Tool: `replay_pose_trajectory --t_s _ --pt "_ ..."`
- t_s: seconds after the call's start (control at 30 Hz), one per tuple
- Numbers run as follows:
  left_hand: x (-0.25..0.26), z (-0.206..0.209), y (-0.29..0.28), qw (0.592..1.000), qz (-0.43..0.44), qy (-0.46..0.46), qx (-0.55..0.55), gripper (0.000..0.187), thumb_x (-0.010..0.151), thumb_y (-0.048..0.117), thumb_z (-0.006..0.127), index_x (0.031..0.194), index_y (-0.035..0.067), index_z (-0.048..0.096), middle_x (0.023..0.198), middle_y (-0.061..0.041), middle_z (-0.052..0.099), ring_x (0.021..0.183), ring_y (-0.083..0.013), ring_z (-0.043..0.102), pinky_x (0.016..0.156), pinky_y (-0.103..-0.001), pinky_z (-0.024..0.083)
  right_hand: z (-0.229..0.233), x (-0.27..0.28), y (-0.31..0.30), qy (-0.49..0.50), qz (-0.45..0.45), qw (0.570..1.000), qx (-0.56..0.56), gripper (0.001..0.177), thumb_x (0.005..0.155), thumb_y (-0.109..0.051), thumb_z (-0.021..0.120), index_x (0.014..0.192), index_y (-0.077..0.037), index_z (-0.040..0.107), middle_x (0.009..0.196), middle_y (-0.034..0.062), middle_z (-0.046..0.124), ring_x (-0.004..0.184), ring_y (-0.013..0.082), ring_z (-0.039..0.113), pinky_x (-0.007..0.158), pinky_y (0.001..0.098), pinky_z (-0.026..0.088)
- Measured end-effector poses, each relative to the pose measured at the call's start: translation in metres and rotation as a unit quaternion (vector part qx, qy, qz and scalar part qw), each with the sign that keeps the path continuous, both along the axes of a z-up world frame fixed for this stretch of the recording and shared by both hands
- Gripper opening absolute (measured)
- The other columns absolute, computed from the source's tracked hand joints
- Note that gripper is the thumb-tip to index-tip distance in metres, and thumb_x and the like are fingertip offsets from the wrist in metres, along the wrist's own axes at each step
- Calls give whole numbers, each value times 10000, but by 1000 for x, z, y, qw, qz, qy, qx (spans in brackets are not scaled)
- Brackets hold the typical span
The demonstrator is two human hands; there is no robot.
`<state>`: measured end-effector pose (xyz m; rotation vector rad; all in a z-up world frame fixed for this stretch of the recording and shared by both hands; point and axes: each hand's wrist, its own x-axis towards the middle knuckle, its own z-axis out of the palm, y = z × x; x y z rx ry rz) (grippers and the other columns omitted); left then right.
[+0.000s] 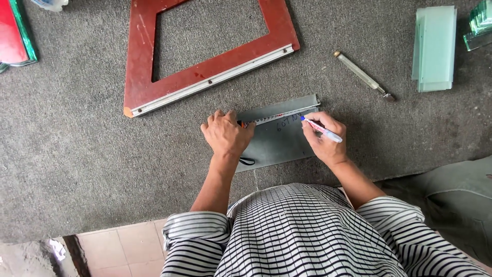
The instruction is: Measuring, marking, and cutting glass panes on a workshop table using a square and glass cutter.
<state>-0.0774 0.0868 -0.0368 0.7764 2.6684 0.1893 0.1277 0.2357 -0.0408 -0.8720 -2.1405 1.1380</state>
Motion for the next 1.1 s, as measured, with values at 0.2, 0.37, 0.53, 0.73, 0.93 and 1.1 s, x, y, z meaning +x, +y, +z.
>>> replay_pose_trajectory --t_s 0.2,0.37,0.53,0.73,0.93,1.1 --pt "0 3 2 1000 2 0 -10 516 655 594 753 952 172 773 1005 -97 672 1011 -334 636 880 -484 474 4 -4 1 -2 0 1000 13 71 884 27 738 934 -22 739 762 157 721 624 255 682 578 345 553" --pt "0 4 2 1000 4 -5 -17 488 665 576 748 943 176 770 1011 -96 670 999 -331 642 874 -478 466 4 -4 2 -3 -2 1000 1 72 884 25 739 941 -18 741 760 160 723 615 228 666 572 340 550" --pt "0 7 4 1000 3 -7 -16 491 656 577 757 933 171 768 1005 -100 670 995 -331 640 873 -481 459 2 -5 3 -7 -1 1000 6 72 878 26 739 937 -16 740 759 163 719 591 230 646 561 350 545" --pt "1 8 4 1000 4 -10 -20 489 662 579 760 930 170 764 1007 -97 669 999 -328 634 879 -480 451 3 -5 3 -10 -1 1000 7 74 869 31 735 924 -18 738 750 160 712 582 228 643 558 341 546" --pt "1 11 5 1000 8 -16 -26 500 672 583 752 949 166 760 1031 -95 669 1026 -325 630 897 -479 441 1 -3 3 -23 -3 1000 18 75 866 13 728 920 -39 735 744 151 699 584 245 651 558 349 546" --pt "0 10 5 1000 8 -15 -14 500 675 576 767 948 157 754 1020 -94 656 1005 -320 628 872 -471 454 10 7 1 -15 -11 1000 7 64 896 -13 748 951 -44 740 775 132 721 623 206 645 577 350 543"
